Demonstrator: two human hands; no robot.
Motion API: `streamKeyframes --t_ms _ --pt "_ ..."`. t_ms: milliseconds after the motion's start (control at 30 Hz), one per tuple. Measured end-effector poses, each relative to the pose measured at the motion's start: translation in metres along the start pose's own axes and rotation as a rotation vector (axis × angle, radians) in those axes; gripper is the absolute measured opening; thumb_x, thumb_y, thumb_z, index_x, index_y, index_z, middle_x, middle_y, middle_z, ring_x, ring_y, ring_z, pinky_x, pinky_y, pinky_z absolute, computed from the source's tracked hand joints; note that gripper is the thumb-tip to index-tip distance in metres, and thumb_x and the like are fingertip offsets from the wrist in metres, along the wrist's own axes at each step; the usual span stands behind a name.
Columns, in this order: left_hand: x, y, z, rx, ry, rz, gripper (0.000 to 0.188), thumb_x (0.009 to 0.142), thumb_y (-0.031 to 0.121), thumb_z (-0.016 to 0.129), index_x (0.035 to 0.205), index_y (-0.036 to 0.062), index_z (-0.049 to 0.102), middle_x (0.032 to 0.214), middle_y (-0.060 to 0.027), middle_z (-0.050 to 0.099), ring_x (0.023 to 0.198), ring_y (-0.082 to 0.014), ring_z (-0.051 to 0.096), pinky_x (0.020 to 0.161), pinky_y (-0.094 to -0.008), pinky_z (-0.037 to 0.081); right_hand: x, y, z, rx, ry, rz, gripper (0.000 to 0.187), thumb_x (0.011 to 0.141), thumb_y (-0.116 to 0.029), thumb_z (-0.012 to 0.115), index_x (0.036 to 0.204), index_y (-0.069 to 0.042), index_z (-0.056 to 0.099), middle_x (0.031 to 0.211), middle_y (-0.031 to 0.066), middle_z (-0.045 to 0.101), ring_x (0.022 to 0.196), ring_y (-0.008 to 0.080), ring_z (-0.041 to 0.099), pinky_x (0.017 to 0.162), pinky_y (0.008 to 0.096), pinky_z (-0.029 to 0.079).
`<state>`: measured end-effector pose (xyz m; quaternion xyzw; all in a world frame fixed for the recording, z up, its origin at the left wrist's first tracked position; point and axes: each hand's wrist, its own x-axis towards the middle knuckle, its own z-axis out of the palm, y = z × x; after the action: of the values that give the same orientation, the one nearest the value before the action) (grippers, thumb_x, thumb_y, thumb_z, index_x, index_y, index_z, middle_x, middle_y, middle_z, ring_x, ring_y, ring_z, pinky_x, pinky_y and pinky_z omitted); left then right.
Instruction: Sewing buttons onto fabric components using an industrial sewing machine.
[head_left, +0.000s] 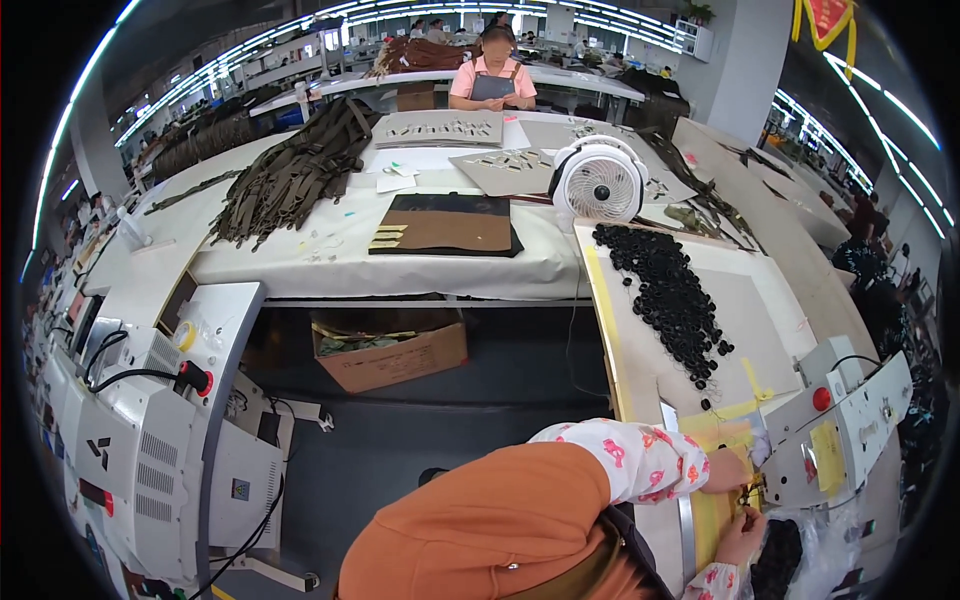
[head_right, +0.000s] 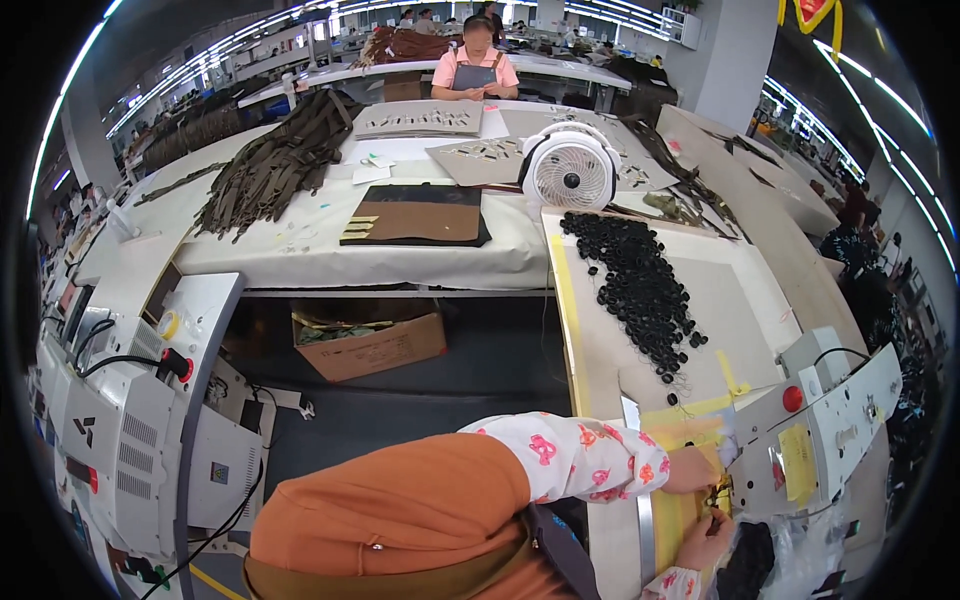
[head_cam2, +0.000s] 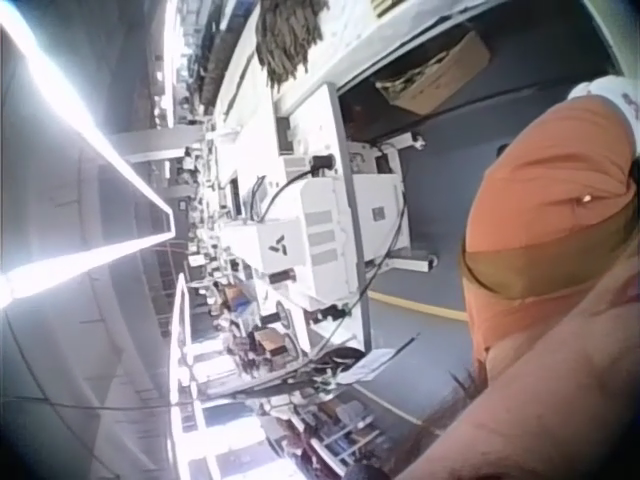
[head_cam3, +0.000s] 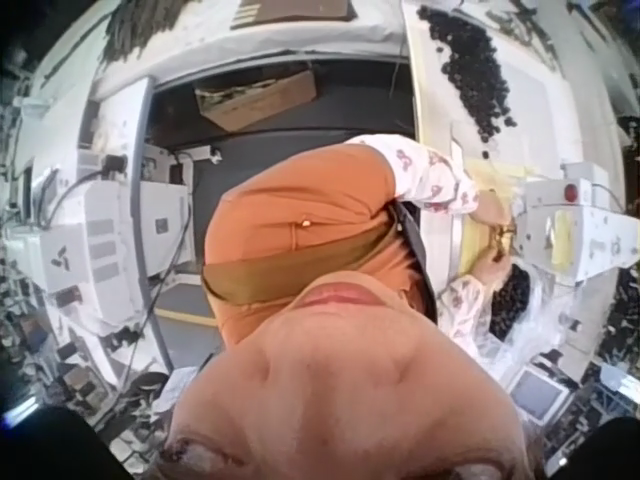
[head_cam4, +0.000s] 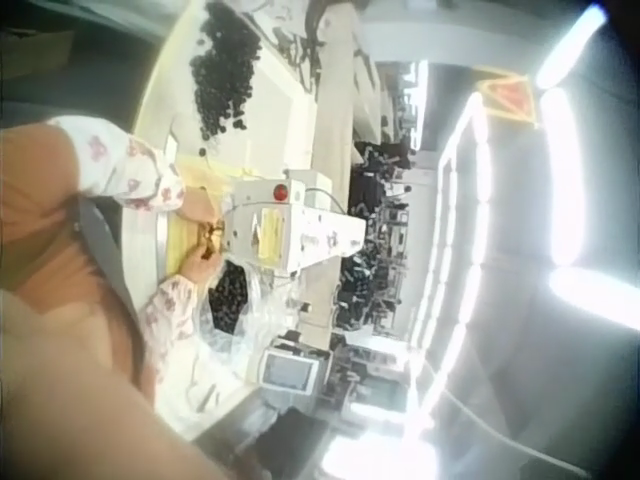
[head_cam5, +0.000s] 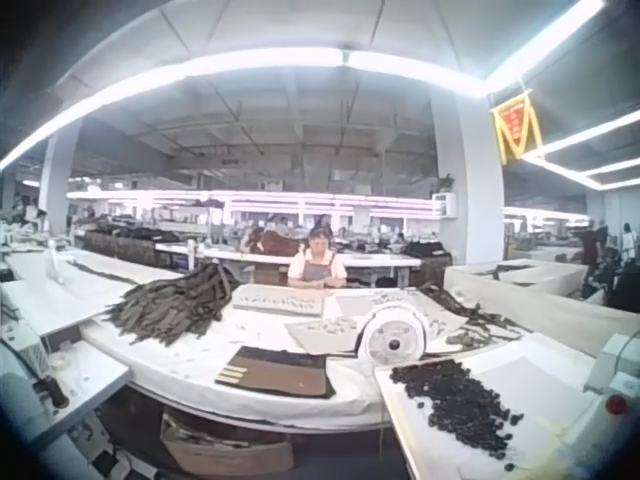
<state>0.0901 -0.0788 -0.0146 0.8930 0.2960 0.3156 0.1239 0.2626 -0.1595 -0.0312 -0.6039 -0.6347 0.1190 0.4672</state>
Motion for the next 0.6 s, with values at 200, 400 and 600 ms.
streamKeyframes --t_ms 200,400,600 --pt "0.002 -0.003 0.001 -0.014 -0.013 -0.041 0.014 0.075 0.019 0.052 0.076 0.0054 0.055 0.072 -0.0146 0.059 0.073 -0.0330 0.057 0.064 -0.0428 0.043 0.002 -0.006 0.000 -0.049 0.053 -0.036 0.011 0.079 -0.003 0.053 0.088 0.004 0.053 0.078 0.0094 0.056 0.070 0.0163 0.052 0.065 0.0262 0.043" --pt "-0.003 -0.008 0.001 -0.119 -0.007 -0.069 0.012 0.075 0.017 0.052 0.078 0.0063 0.055 0.073 -0.0133 0.058 0.074 -0.0320 0.057 0.064 -0.0420 0.043 0.005 0.003 0.003 0.034 0.017 0.118 0.013 0.076 0.003 0.050 0.089 0.003 0.052 0.080 0.0074 0.054 0.071 0.0145 0.052 0.067 0.0235 0.042" --pt "-0.018 0.008 -0.008 -0.019 0.006 -0.078 0.013 0.075 0.016 0.052 0.080 0.0040 0.055 0.077 -0.0132 0.059 0.076 -0.0323 0.057 0.065 -0.0417 0.044 0.007 0.010 0.000 -0.014 0.076 0.058 0.015 0.073 0.003 0.053 0.088 0.003 0.053 0.078 0.0047 0.054 0.069 0.0115 0.051 0.063 0.0221 0.041"
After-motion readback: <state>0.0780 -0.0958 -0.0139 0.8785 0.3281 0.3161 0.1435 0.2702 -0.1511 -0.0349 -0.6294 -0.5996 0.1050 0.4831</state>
